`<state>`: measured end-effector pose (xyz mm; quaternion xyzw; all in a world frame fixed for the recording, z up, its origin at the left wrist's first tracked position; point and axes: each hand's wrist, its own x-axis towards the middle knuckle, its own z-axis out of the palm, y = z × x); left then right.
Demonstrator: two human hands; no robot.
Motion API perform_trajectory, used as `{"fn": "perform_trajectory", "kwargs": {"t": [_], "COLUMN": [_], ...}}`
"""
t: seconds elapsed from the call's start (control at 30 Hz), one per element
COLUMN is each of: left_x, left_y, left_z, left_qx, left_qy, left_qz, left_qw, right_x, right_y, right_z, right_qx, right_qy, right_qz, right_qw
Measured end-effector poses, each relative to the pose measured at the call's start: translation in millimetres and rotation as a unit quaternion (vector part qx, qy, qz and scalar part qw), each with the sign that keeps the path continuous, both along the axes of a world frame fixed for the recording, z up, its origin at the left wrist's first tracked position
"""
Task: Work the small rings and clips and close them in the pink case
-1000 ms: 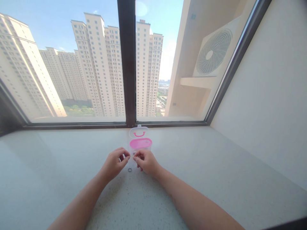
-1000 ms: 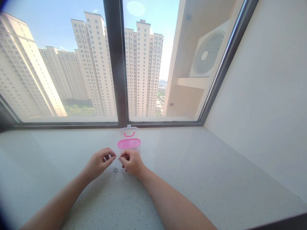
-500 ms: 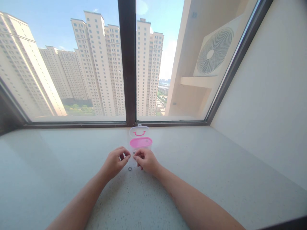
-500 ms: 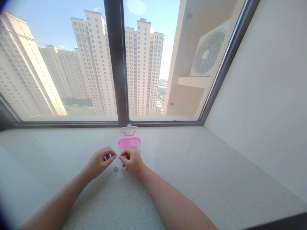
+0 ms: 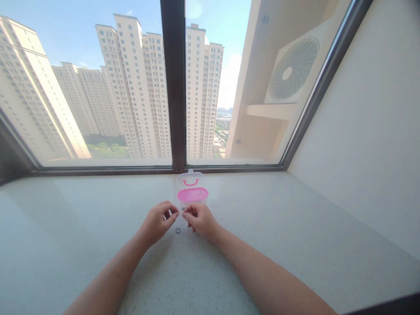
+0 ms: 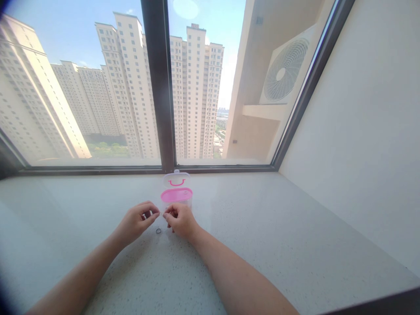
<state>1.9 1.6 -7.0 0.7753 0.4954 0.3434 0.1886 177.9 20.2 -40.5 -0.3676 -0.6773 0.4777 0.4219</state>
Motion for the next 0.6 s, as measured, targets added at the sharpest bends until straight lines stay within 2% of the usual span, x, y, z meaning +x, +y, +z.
{"fn": "perform_trajectory", "kwargs": {"t": [0.6], "left_x": [-0.2], "left_y": [0.9], "left_z": [-1.2], "left_qx": [-0.004], "left_qy": [0.002], "left_qz": [-0.013], "left_qw": [1.0], "right_x": [-1.0], "right_y": [1.2], "right_z": [-1.7], "right_qx": [-0.002], "right_qy": [-0.012], "right_qz": [0.0], "right_qw": [1.0]}}
